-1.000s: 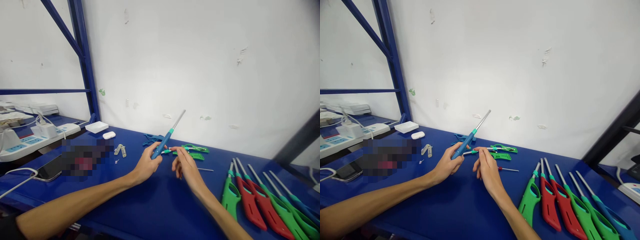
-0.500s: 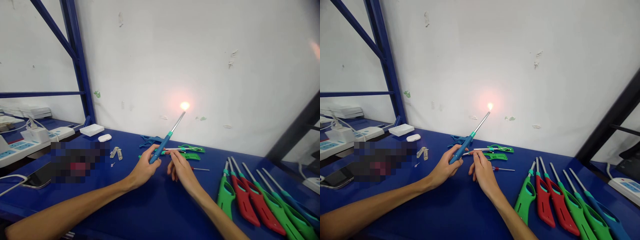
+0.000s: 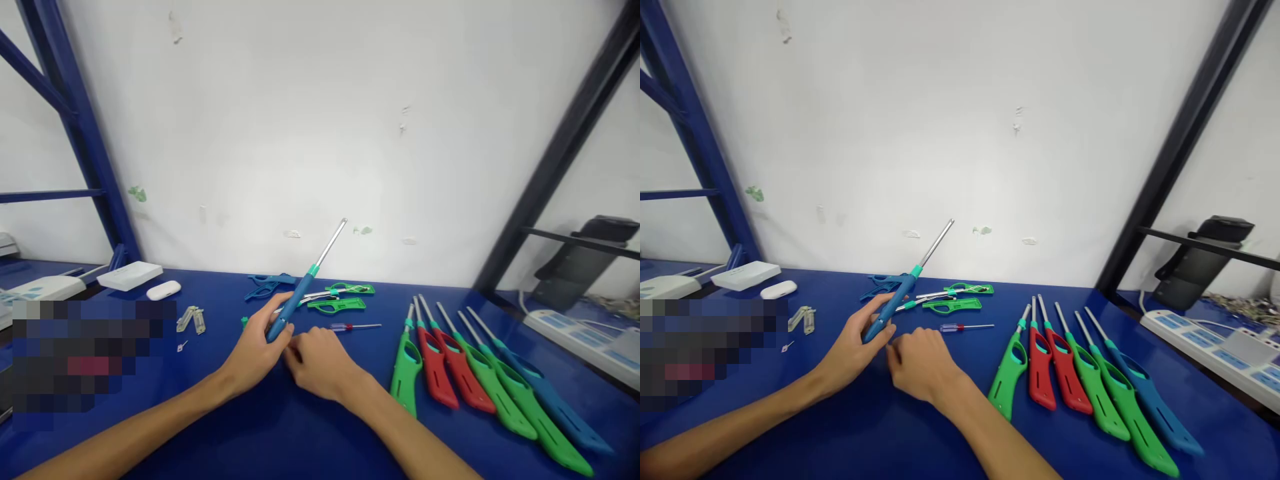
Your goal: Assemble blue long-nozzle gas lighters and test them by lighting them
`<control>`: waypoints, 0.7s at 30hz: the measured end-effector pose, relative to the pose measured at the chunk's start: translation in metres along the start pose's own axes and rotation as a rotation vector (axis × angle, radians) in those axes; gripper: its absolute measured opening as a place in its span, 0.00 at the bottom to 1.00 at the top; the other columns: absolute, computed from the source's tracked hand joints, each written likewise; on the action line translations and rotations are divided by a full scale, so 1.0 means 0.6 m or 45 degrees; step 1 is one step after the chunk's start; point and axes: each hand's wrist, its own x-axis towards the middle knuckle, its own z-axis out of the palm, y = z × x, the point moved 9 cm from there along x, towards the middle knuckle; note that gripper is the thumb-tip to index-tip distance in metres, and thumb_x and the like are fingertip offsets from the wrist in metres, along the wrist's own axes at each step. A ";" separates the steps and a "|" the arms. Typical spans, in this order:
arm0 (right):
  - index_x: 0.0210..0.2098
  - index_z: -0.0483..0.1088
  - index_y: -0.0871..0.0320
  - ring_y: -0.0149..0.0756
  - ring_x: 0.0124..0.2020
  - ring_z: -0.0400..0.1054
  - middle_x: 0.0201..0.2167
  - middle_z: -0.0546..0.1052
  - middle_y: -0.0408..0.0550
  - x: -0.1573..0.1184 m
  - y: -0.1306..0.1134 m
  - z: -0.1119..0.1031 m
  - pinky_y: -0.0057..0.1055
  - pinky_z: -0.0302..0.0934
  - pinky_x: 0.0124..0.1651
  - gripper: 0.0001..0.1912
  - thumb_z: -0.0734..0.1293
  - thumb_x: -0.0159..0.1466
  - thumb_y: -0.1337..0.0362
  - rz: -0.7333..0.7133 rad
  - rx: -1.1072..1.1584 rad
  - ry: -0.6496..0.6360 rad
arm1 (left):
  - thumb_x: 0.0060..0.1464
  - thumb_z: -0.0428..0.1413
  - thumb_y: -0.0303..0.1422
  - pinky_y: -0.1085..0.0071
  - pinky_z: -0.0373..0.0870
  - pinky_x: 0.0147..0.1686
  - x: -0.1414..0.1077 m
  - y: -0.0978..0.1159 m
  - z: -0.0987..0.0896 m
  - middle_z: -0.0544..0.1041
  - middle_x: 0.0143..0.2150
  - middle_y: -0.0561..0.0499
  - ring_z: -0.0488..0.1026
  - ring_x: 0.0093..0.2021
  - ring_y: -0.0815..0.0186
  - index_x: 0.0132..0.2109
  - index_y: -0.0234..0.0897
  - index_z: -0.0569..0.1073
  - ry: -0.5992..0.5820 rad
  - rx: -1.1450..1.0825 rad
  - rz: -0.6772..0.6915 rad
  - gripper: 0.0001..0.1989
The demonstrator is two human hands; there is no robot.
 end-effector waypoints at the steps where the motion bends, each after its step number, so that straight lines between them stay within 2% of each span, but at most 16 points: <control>1: 0.54 0.71 0.59 0.41 0.48 0.74 0.51 0.76 0.51 -0.003 -0.010 0.004 0.45 0.71 0.50 0.17 0.68 0.70 0.55 -0.062 -0.051 -0.039 | 0.62 0.54 0.38 0.73 0.55 0.27 0.004 0.006 0.001 0.59 0.27 0.59 0.56 0.25 0.69 0.63 0.36 0.65 -0.004 0.042 0.004 0.25; 4: 0.52 0.72 0.59 0.40 0.47 0.74 0.50 0.77 0.50 -0.011 -0.036 0.017 0.45 0.71 0.50 0.16 0.68 0.70 0.56 -0.241 -0.157 -0.125 | 0.63 0.53 0.39 0.71 0.60 0.29 0.025 0.030 0.011 0.66 0.27 0.58 0.63 0.27 0.66 0.64 0.38 0.66 -0.063 0.174 0.013 0.24; 6: 0.50 0.73 0.59 0.40 0.47 0.74 0.49 0.77 0.50 -0.016 -0.050 0.025 0.45 0.70 0.51 0.15 0.68 0.70 0.56 -0.342 -0.190 -0.158 | 0.63 0.54 0.40 0.69 0.66 0.35 0.044 0.051 0.030 0.74 0.33 0.53 0.71 0.33 0.61 0.61 0.41 0.70 -0.149 0.269 0.027 0.21; 8: 0.48 0.73 0.59 0.40 0.46 0.74 0.47 0.78 0.49 -0.020 -0.063 0.032 0.45 0.70 0.50 0.14 0.68 0.70 0.55 -0.423 -0.202 -0.186 | 0.64 0.55 0.39 0.64 0.70 0.43 0.062 0.071 0.060 0.79 0.43 0.49 0.75 0.43 0.56 0.58 0.44 0.74 -0.250 0.366 0.045 0.17; 10: 0.46 0.74 0.60 0.38 0.44 0.74 0.44 0.78 0.48 -0.024 -0.073 0.039 0.43 0.71 0.48 0.13 0.68 0.70 0.55 -0.474 -0.206 -0.222 | 0.65 0.57 0.38 0.58 0.72 0.49 0.075 0.084 0.102 0.79 0.48 0.46 0.75 0.49 0.55 0.54 0.41 0.76 -0.365 0.457 0.054 0.14; 12: 0.45 0.74 0.60 0.36 0.40 0.74 0.41 0.78 0.46 -0.029 -0.081 0.044 0.40 0.72 0.44 0.14 0.67 0.71 0.55 -0.501 -0.200 -0.261 | 0.66 0.58 0.39 0.55 0.75 0.51 0.082 0.089 0.152 0.77 0.51 0.45 0.76 0.48 0.59 0.54 0.35 0.74 -0.501 0.536 0.054 0.15; 15: 0.42 0.74 0.58 0.34 0.36 0.74 0.38 0.78 0.44 -0.033 -0.086 0.046 0.34 0.71 0.40 0.14 0.67 0.71 0.54 -0.506 -0.164 -0.285 | 0.67 0.57 0.39 0.55 0.76 0.52 0.084 0.088 0.216 0.75 0.55 0.44 0.76 0.52 0.58 0.57 0.36 0.73 -0.606 0.626 0.069 0.15; 19: 0.37 0.74 0.55 0.32 0.34 0.73 0.36 0.78 0.43 -0.037 -0.081 0.043 0.30 0.70 0.37 0.11 0.66 0.72 0.55 -0.453 -0.049 -0.228 | 0.68 0.57 0.39 0.57 0.78 0.49 0.072 0.091 0.275 0.75 0.55 0.44 0.77 0.50 0.59 0.59 0.36 0.71 -0.721 0.699 0.143 0.17; 21: 0.36 0.75 0.55 0.32 0.35 0.73 0.37 0.78 0.43 -0.037 -0.074 0.033 0.30 0.70 0.38 0.11 0.67 0.71 0.55 -0.391 0.064 -0.123 | 0.68 0.57 0.39 0.58 0.78 0.47 0.060 0.098 0.294 0.76 0.54 0.44 0.77 0.48 0.59 0.59 0.36 0.71 -0.782 0.722 0.215 0.17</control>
